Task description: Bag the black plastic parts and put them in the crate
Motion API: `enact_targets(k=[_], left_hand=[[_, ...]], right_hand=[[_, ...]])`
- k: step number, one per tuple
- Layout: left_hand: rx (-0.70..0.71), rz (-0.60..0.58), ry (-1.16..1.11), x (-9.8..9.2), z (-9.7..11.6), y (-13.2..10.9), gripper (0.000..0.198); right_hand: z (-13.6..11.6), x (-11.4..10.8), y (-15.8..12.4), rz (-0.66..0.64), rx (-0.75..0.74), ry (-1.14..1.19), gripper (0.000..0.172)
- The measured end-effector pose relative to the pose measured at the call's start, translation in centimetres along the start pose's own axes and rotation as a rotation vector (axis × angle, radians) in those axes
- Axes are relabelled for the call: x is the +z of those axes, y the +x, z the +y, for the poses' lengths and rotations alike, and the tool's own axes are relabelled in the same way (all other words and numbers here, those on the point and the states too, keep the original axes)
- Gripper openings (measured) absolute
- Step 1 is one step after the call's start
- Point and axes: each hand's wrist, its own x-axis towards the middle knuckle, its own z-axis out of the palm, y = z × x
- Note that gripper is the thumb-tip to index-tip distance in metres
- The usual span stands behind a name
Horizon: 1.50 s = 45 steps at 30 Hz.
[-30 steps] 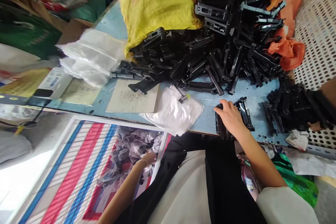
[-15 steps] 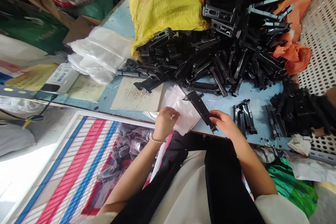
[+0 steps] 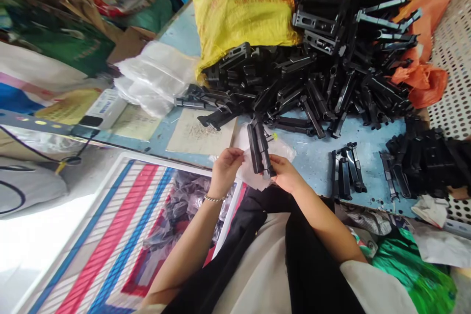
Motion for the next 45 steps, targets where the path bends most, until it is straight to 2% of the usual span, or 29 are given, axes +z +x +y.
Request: enact_targets(k=[4,8,11,15,18,20,21,23,25,26,30,33,36,40,45], left_hand=[[-0.02,-0.058,0.127,0.4,0.0,-0.7,0.051],[-0.086,-0.037,0.299,0.2,-0.1,-0.7,0.035],[-0.12,0.003,0.233,-0.2,-0.2,-0.2,0.034],[-0.152,-0.041,0.127,-0.2,-0.1,0.1,0.044],[-0.111,-0.091,0.128,0.1,0.0,-0.4,0.046],[-0.034,-0.126,0.234,0.4,-0.3,-0.9,0.037],[0.018,-0.124,0.32,0.6,-0.5,-1.1,0.04],[0.11,-0.074,0.493,0.7,-1.1,-1.3,0.044],[0.126,-0.005,0.555,0.5,-1.6,-1.3,0.029],[0.087,0.011,0.533,0.3,-1.7,-1.2,0.025],[-0.086,-0.003,0.264,-0.8,-1.6,-0.4,0.033],[-0.059,0.013,0.136,-1.0,-1.1,0.2,0.035],[-0.024,0.031,0.137,-0.8,-0.5,0.6,0.04],[-0.099,-0.065,0.054,-0.7,0.3,0.8,0.045],[-0.055,-0.019,0.051,-0.4,0.7,0.7,0.046]], right_hand=[[-0.3,-0.2,0.1,-0.029,-0.01,0.035,0.041],[-1.0,-1.0,-0.6,-0.074,-0.012,0.003,0.041],[-1.2,-1.6,-0.9,-0.074,-0.01,0.002,0.04],[-0.8,-1.8,-0.8,-0.024,0.023,0.04,0.045],[-0.3,-1.6,-0.5,-0.004,0.052,0.056,0.05],[-0.1,-1.5,-0.5,-0.039,0.057,0.041,0.048],[-0.2,-1.4,-0.4,-0.068,0.055,0.027,0.048],[-0.5,-1.4,-0.5,-0.126,0.05,-0.006,0.048],[-0.9,-1.4,-0.5,-0.154,0.033,-0.03,0.047],[-1.1,-1.4,-0.6,-0.154,0.02,-0.035,0.045],[-1.7,-1.7,-0.7,-0.128,-0.004,-0.032,0.041],[-1.5,-1.7,-0.7,-0.143,0.019,-0.05,0.041],[-1.0,-1.4,-0.6,-0.168,0.047,-0.077,0.045],[-0.8,-1.1,-0.3,-0.132,0.048,-0.058,0.049],[-0.8,-0.7,-0.1,-0.117,0.049,-0.064,0.043]])
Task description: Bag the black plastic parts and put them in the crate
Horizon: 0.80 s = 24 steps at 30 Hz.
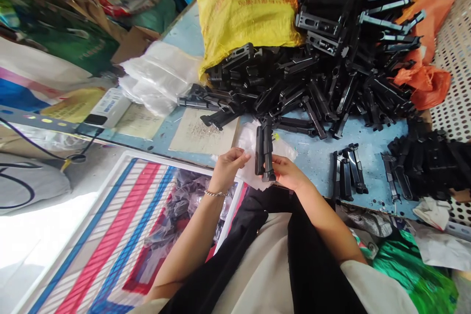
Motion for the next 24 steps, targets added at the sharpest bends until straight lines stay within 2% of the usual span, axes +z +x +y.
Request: enact_targets(k=[3,5,8,10,11,13,14,16,18,21,22,24], left_hand=[[0.0,-0.054,0.012,-0.1,-0.1,0.2,0.04],[-0.021,-0.031,-0.017,-0.6,-0.2,0.2,0.035],[0.002,0.096,-0.059,-1.7,-0.2,0.1,0.033],[0.09,0.205,-0.043,-2.3,-0.1,-0.3,0.03],[0.166,0.246,0.028,-2.5,-0.1,-0.6,0.024],[0.356,0.265,0.322,-2.8,0.0,-1.1,0.003],[0.444,0.244,0.509,-2.9,0.0,-1.3,0.014],[0.542,0.177,0.804,-2.9,0.0,-1.5,0.033],[0.517,0.126,0.894,-2.8,0.1,-1.3,0.037],[0.424,0.054,0.788,-2.6,0.5,-0.8,0.04],[0.407,0.03,0.734,-2.7,0.6,-0.7,0.042],[0.396,-0.014,0.657,-2.8,0.8,-0.6,0.047]], right_hand=[[0.0,0.0,0.4,0.009,-0.02,-0.015,0.044],[0.0,-0.4,0.6,0.051,-0.056,-0.031,0.043],[0.1,-1.6,0.8,0.175,-0.092,-0.031,0.044],[0.2,-2.2,0.7,0.249,-0.102,-0.017,0.045],[0.2,-2.4,0.5,0.274,-0.107,-0.013,0.045],[0.1,-2.6,-0.2,0.305,-0.129,-0.009,0.044],[-0.1,-2.5,-0.8,0.313,-0.139,-0.006,0.041],[-0.3,-2.2,-2.3,0.291,-0.133,0.01,0.037],[-0.3,-1.9,-3.9,0.172,-0.066,0.014,0.036],[0.3,-1.3,-5.3,-0.057,0.142,-0.014,0.04],[0.7,-1.2,-5.3,-0.086,0.211,-0.012,0.041],[1.4,-1.0,-4.9,-0.047,0.292,0.048,0.042]])
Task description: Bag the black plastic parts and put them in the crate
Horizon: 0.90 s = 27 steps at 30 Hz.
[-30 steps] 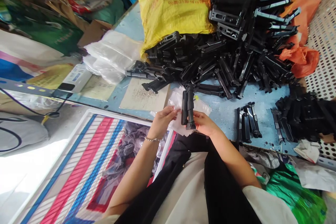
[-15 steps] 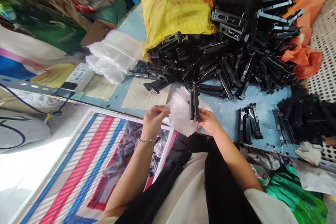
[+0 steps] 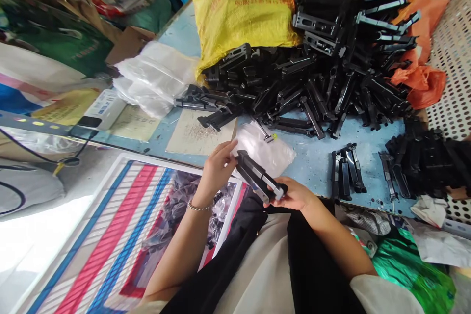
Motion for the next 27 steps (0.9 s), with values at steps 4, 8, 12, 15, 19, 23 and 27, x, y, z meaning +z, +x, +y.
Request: enact_targets(k=[4,8,12,15,19,23,27], left_hand=[[0.065,-0.024,0.085,-0.5,-0.1,-0.3,0.051],[0.262,-0.03,0.197,-0.2,0.8,-1.5,0.059],[0.446,-0.108,0.218,0.5,2.4,-3.4,0.074],[0.445,-0.115,0.167,0.5,2.6,-4.4,0.079],[0.433,0.015,0.16,0.3,2.3,-4.5,0.082],[0.596,-0.066,0.136,0.2,3.5,-5.3,0.086],[0.614,-0.143,0.049,-0.2,4.1,-6.0,0.081]], right_hand=[[0.3,-0.1,1.3,0.083,-0.038,0.125,0.042],[0.2,0.1,2.1,0.047,0.012,0.08,0.042],[-0.3,0.4,3.1,0.057,-0.072,0.067,0.043],[-0.1,0.4,3.3,0.067,-0.148,-0.097,0.039],[1.0,-0.1,3.2,-0.155,-0.028,0.166,0.033],[1.7,-0.7,3.5,-0.219,0.015,0.31,0.026],[1.1,-0.3,2.2,-0.168,-0.122,0.255,0.03]])
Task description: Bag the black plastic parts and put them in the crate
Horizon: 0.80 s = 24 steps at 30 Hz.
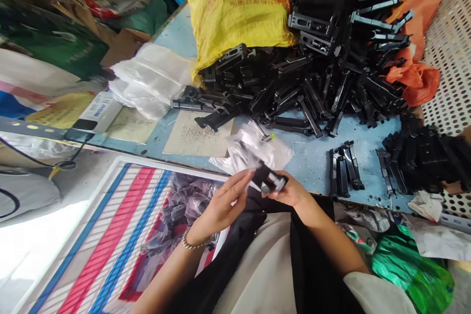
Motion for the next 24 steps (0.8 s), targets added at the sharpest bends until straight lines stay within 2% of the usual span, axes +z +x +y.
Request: enact_targets(k=[4,7,9,12,15,17,20,22,24], left_hand=[[-0.06,0.155,0.127,0.5,-0.6,0.1,0.084],[-0.076,0.193,0.141,1.2,-0.1,0.5,0.087],[-0.038,0.196,0.099,1.4,0.6,0.7,0.086],[0.026,0.145,0.095,1.5,0.8,0.8,0.082],[-0.092,0.053,0.343,1.8,0.2,1.1,0.072],[-0.157,0.032,0.475,2.1,0.1,1.5,0.076],[0.0,0.005,0.357,3.0,0.8,1.9,0.086],[0.126,-0.064,0.204,3.7,1.3,2.1,0.085],[0.138,-0.137,0.074,3.9,1.7,2.4,0.079]], right_hand=[[-0.2,1.8,-1.3,-0.14,-0.063,0.111,0.046],[-0.1,2.4,-1.3,-0.202,-0.036,0.071,0.045],[-0.2,2.2,-1.2,-0.122,-0.085,0.039,0.045],[-0.5,1.7,-1.2,0.14,-0.226,-0.09,0.044],[-0.6,1.4,-1.1,0.367,-0.316,-0.252,0.041],[-0.7,1.5,-1.1,0.461,-0.341,-0.35,0.046],[-0.8,1.6,-1.0,0.547,-0.374,-0.492,0.058],[-0.6,1.5,-1.1,0.577,-0.445,-0.575,0.063],[0.0,1.6,-1.4,0.628,-0.524,-0.739,0.061]])
